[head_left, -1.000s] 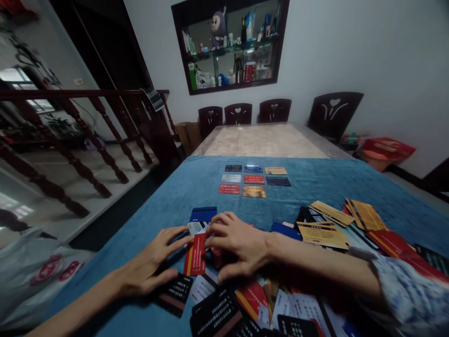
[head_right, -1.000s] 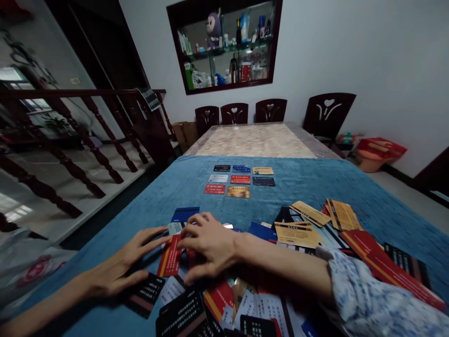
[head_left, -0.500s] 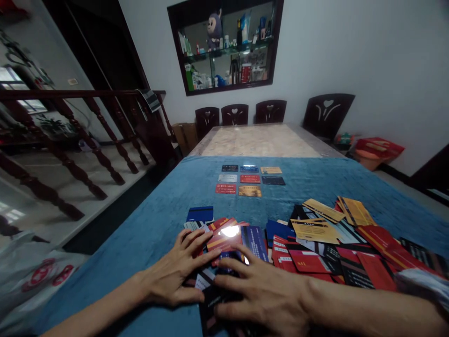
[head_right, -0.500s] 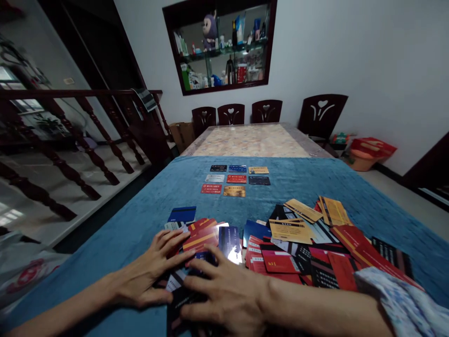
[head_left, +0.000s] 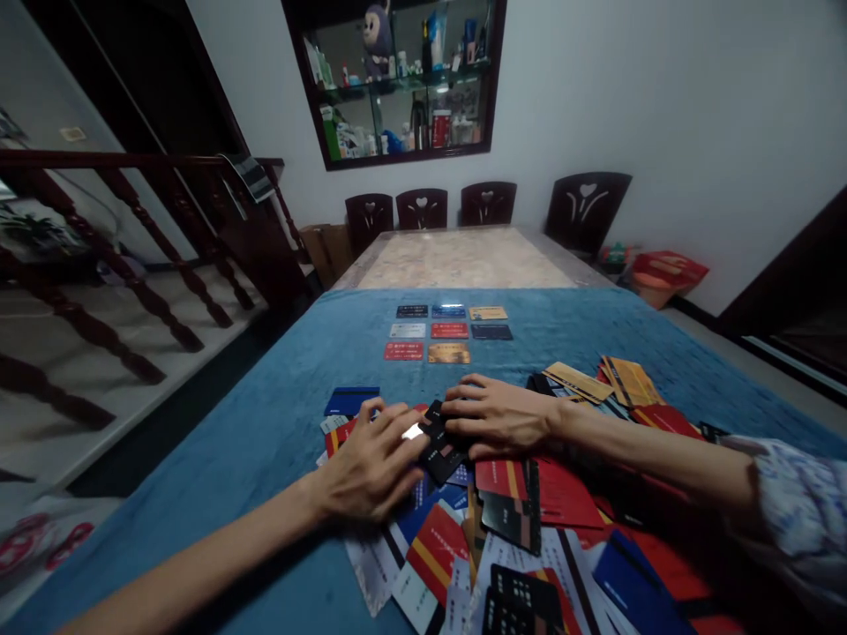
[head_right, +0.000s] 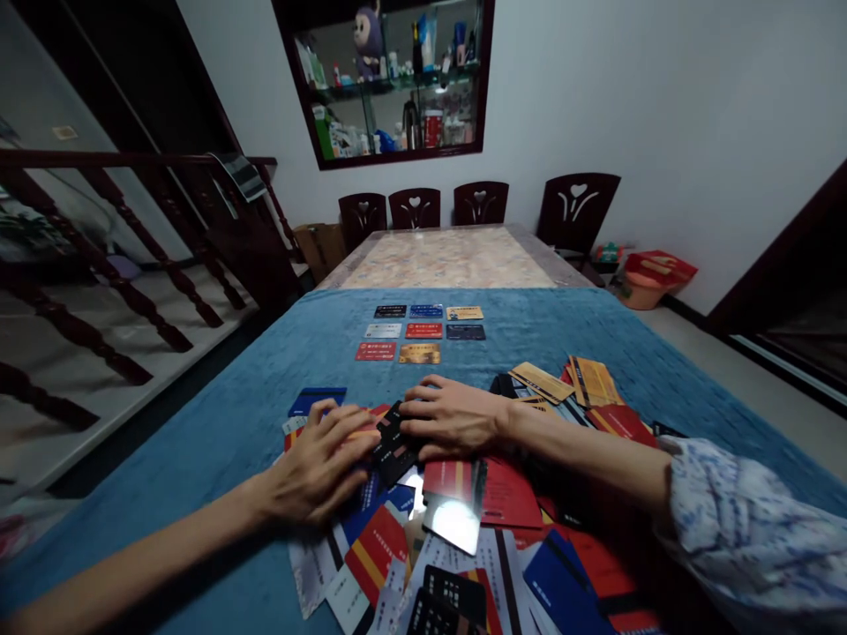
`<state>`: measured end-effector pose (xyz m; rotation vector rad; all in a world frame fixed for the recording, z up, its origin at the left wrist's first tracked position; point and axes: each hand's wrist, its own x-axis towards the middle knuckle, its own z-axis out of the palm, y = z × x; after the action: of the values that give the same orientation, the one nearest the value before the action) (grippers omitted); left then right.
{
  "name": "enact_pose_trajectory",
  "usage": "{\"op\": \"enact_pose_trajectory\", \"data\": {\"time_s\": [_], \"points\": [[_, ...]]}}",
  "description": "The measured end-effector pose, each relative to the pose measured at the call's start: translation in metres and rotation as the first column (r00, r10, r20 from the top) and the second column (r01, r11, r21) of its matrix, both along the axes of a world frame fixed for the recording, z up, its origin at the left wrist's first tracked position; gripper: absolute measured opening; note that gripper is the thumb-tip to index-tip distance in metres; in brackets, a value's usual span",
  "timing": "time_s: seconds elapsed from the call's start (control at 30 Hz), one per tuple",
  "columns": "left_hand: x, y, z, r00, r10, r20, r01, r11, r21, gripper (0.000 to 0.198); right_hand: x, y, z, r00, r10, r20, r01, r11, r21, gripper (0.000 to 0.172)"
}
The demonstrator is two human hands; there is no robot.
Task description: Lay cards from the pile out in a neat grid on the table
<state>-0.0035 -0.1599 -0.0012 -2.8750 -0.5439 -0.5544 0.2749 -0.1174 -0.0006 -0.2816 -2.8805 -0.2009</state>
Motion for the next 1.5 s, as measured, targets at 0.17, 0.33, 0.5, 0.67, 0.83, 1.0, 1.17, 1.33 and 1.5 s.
{"op": "enact_pose_trajectory", "data": {"time_s": [0.17,0.33,0.5,0.67,0.83,1.0,1.17,1.33,1.5], "points": [[0.020,-0.032,0.011,0.825,-0.535,-0.179,0.550,0.835,0.039,0.043,0.007,-0.001,-0.003,0.986,-0.167,-0.028,0.167,0.986,-0.022,0.046],[0.048,-0.042,0.011,0.721,-0.661,-0.209,0.669,0.742,-0.039,0.032,0.011,-0.008,0.002,0.970,-0.240,-0.034,0.237,0.969,-0.068,0.052],[0.058,-0.029,0.001,0.720,-0.657,-0.222,0.642,0.753,-0.147,0.035,0.018,-0.021,0.010,0.953,-0.299,-0.041,0.294,0.951,-0.091,0.049],[0.057,-0.014,-0.001,0.831,-0.541,-0.132,0.512,0.835,-0.199,0.056,0.026,-0.046,0.017,0.934,-0.335,-0.123,0.317,0.938,-0.141,0.045],[0.050,0.003,0.001,0.879,-0.461,-0.120,0.439,0.882,-0.170,0.054,0.026,-0.067,0.012,0.936,-0.325,-0.131,0.300,0.936,-0.183,0.056],[0.046,0.014,0.005,0.932,-0.341,-0.125,0.321,0.934,-0.156,0.048,0.029,-0.069,-0.007,0.881,-0.461,-0.112,0.419,0.867,-0.271,0.078],[0.048,0.019,0.008,0.958,-0.278,-0.070,0.260,0.945,-0.200,0.041,0.035,-0.067,-0.018,0.835,-0.546,-0.071,0.508,0.814,-0.281,0.070],[0.050,0.023,0.004,0.986,-0.164,-0.006,0.159,0.964,-0.211,0.036,0.037,-0.062,-0.011,0.772,-0.634,-0.042,0.612,0.760,-0.219,0.058],[0.055,0.035,0.004,0.995,0.098,0.008,-0.093,0.967,-0.237,0.037,0.035,-0.050,0.005,0.747,-0.662,0.059,0.660,0.728,-0.185,0.050]]}}
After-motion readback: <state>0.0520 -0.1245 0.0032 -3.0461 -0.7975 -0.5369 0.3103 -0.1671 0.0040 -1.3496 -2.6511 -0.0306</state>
